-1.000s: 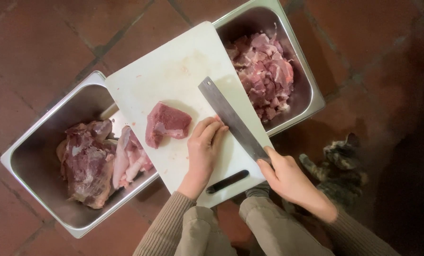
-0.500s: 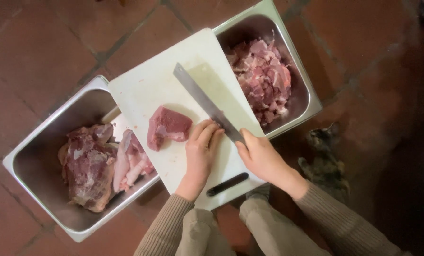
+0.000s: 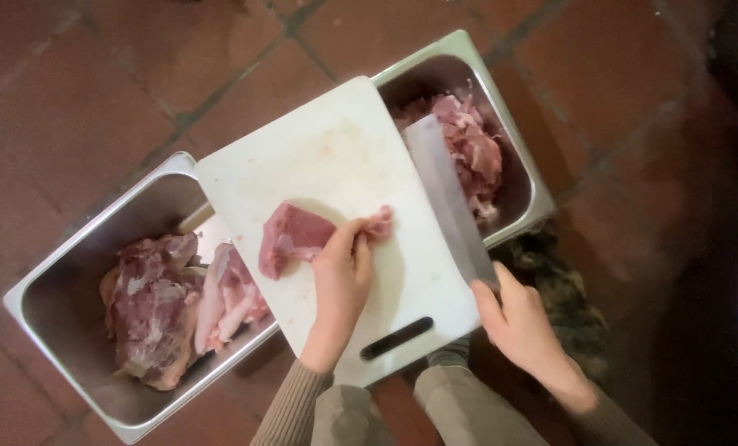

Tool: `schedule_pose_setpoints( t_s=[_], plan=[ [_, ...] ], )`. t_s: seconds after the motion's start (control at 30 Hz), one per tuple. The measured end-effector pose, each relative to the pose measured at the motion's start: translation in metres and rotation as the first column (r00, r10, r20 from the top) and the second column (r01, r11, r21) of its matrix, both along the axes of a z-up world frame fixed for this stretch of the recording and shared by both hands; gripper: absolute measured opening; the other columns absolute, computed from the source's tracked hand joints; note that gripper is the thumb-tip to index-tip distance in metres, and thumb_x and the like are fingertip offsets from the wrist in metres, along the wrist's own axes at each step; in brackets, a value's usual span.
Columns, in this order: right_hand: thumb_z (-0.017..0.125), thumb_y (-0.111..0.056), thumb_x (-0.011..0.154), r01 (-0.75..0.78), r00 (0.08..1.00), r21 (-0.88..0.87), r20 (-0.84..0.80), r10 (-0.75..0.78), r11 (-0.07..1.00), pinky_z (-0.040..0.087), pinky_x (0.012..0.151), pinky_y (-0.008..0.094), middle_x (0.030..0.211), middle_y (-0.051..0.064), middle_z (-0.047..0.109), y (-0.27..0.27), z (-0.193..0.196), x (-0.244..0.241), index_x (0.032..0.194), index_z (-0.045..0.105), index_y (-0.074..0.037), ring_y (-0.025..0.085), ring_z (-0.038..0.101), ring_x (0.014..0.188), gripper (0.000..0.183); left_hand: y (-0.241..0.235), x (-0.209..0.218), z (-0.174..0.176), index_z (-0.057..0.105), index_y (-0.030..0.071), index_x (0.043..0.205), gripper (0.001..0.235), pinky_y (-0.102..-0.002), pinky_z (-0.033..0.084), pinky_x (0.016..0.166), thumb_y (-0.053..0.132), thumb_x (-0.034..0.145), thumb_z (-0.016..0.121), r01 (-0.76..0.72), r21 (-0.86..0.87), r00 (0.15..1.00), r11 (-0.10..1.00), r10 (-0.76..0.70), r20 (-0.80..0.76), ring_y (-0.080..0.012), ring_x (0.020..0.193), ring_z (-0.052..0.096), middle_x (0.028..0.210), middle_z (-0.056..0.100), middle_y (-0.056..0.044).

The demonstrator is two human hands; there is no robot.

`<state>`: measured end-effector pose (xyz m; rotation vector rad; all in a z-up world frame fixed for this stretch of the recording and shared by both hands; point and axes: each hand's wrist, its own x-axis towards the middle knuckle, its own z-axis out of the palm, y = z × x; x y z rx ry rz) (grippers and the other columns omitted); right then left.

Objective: Slicing raw meat into smaller pieces on a cutting board using a knife

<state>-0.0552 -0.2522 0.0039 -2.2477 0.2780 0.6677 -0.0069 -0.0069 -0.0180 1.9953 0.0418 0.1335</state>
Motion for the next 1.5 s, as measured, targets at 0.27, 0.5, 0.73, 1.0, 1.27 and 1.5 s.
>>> schedule_pose_setpoints(
  t_s=[0.27,0.5,0.73,1.0,1.27,1.5],
  plan=[
    [0.055,-0.031,0.1,-0.367,0.928,-0.131,-0.128,0.351,0.921,0.045,0.057,0.044,0.064,0.01,0.068,-0.015,-0.014,-0.018,0.092,0.055,-0.016,0.029,0.068,0.054,0.017,0.084,-0.008,0.002,0.065,0.003,0.126,0.033,-0.034,0.042,0.078,0.019,0.097,0.068,-0.283,0.384,0.957,0.879,0.285,0.053,-0.0231,0.091,0.055,0.113,0.067,-0.016],
    [0.059,-0.017,0.101,-0.093,0.957,-0.212,0.251,0.147,0.973,0.033,0.042,0.04,0.048,0.003,0.042,-0.031,-0.01,0.012,0.078,0.044,-0.007,0.021,0.038,0.039,0.03,0.073,0.011,0.033,0.057,0.013,0.103,0.044,-0.029,0.048,0.087,0.032,0.076,0.086,-0.088,0.324,0.757,0.942,0.274,-0.593,-0.0176,0.101,0.049,0.116,0.051,-0.005],
    [0.06,-0.016,0.101,-0.05,0.957,-0.164,0.273,0.094,0.985,0.031,0.043,0.037,0.049,0.002,0.039,-0.028,-0.002,0.011,0.075,0.043,-0.007,0.018,0.033,0.041,0.032,0.058,-0.005,0.015,0.051,0.016,0.108,0.043,-0.026,0.038,0.062,-0.007,0.078,0.07,0.005,-0.057,0.917,0.998,-0.027,-0.398,-0.0147,0.072,0.05,0.088,0.059,-0.003],
    [0.058,-0.017,0.1,-0.076,0.964,-0.02,0.255,0.079,0.997,0.031,0.042,0.034,0.049,0.0,0.042,-0.013,0.007,0.004,0.074,0.043,-0.008,0.013,0.036,0.041,0.031,0.031,0.022,0.051,0.055,0.01,0.128,0.051,-0.025,0.06,0.072,0.014,0.081,0.073,0.019,-0.388,0.785,0.921,-0.254,-0.565,-0.0174,0.087,0.071,0.129,0.063,-0.011],
    [0.059,-0.024,0.097,-0.168,0.956,-0.025,0.238,0.169,0.985,0.04,0.049,0.038,0.056,0.004,0.056,0.003,0.003,-0.006,0.089,0.061,-0.009,0.022,0.05,0.044,0.017,0.027,0.011,0.033,0.067,0.007,0.109,0.022,-0.026,0.061,0.08,0.003,0.087,0.068,-0.183,-0.391,0.827,0.902,-0.074,-0.557,-0.0152,0.089,0.066,0.106,0.069,-0.007],
    [0.052,-0.009,0.109,0.289,0.881,0.119,0.355,-0.313,0.95,0.046,0.042,0.031,0.051,0.006,0.055,0.006,0.006,0.031,0.084,0.049,-0.007,0.02,0.055,0.038,0.026,0.017,-0.006,-0.002,0.057,0.0,0.127,0.053,-0.038,0.064,0.089,0.01,0.082,0.084,-0.294,-0.5,0.887,0.815,0.037,-0.461,-0.0276,0.1,0.071,0.119,0.061,-0.018]
  ],
)
